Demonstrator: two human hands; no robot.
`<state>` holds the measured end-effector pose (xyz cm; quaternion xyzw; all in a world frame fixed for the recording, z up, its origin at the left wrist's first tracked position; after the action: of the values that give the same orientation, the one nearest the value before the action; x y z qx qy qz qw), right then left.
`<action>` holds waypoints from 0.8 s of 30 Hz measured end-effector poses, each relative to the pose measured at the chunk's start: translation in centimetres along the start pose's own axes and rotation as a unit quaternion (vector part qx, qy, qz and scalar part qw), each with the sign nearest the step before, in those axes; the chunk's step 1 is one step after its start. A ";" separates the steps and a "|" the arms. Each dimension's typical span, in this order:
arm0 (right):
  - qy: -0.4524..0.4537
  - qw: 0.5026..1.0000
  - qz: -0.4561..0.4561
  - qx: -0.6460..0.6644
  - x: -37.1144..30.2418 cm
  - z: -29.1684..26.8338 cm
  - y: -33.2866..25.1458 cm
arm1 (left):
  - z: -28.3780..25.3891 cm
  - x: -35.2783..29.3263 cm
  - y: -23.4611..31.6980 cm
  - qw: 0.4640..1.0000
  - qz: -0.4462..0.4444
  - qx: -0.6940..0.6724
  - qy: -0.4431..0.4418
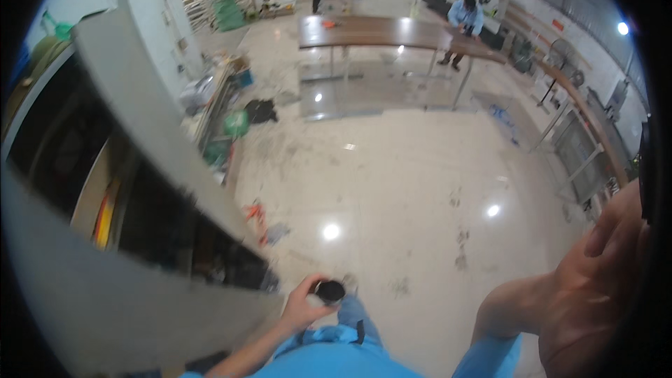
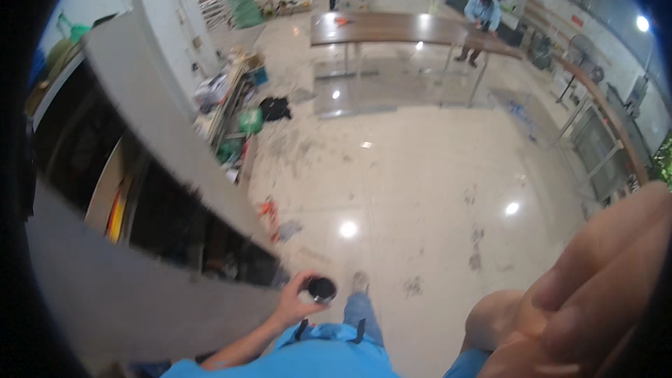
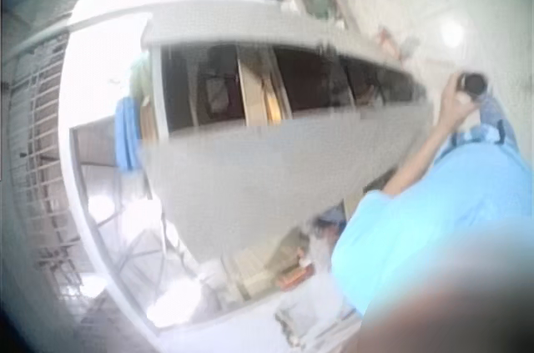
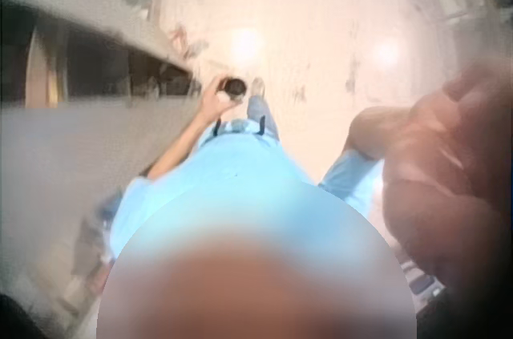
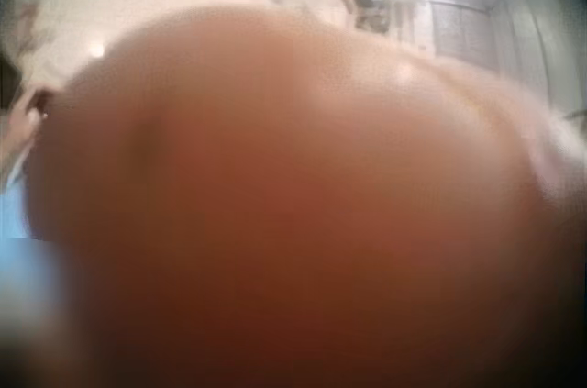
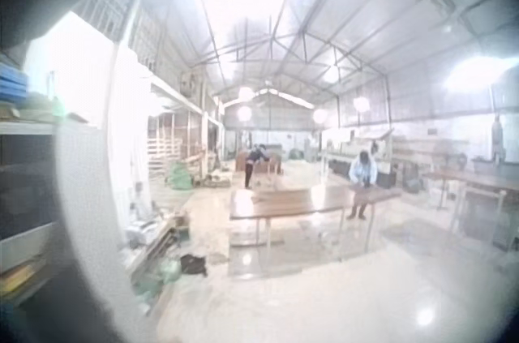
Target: The person sits on the floor and mixes dark paint in a small container using a stick, then adds water from a bottle and stirs again. They open a white paint can, stir its contents, and place both containers on the floor. The person then handles a black strap, adjusting it with both hands while others work nearby.
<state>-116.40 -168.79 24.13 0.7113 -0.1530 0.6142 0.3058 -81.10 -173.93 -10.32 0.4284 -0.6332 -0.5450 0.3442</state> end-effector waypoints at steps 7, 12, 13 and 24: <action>0.015 0.997 -0.022 0.075 -1.2 16.5 20.2 | -6.7 15.4 0.5 0.988 -0.069 0.038 0.131; 0.004 0.979 -0.060 0.195 -3.9 34.2 30.6 | -12.9 24.5 -4.3 0.959 -0.053 -0.078 0.267; -0.001 0.975 -0.054 0.217 -5.3 38.6 32.7 | -14.8 26.7 -6.0 0.954 -0.066 -0.086 0.281; -0.485 0.570 0.633 0.201 -56.6 88.1 49.0 | -36.0 54.3 -20.5 0.857 -0.116 -0.164 0.475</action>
<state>-88.00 -270.16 -23.64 0.6673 -0.5622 0.2295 -0.4312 -66.68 -238.80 -26.08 0.6426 -0.2400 -0.4075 0.6028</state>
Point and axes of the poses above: each hand's wrist, its own x-axis towards the middle knuckle, its own z-axis out of the palm, y = z × x, the point moved 2 cm from there along x, towards the middle knuckle, and after that the axes turned 4 degrees about -y, right-handed, at the moved point
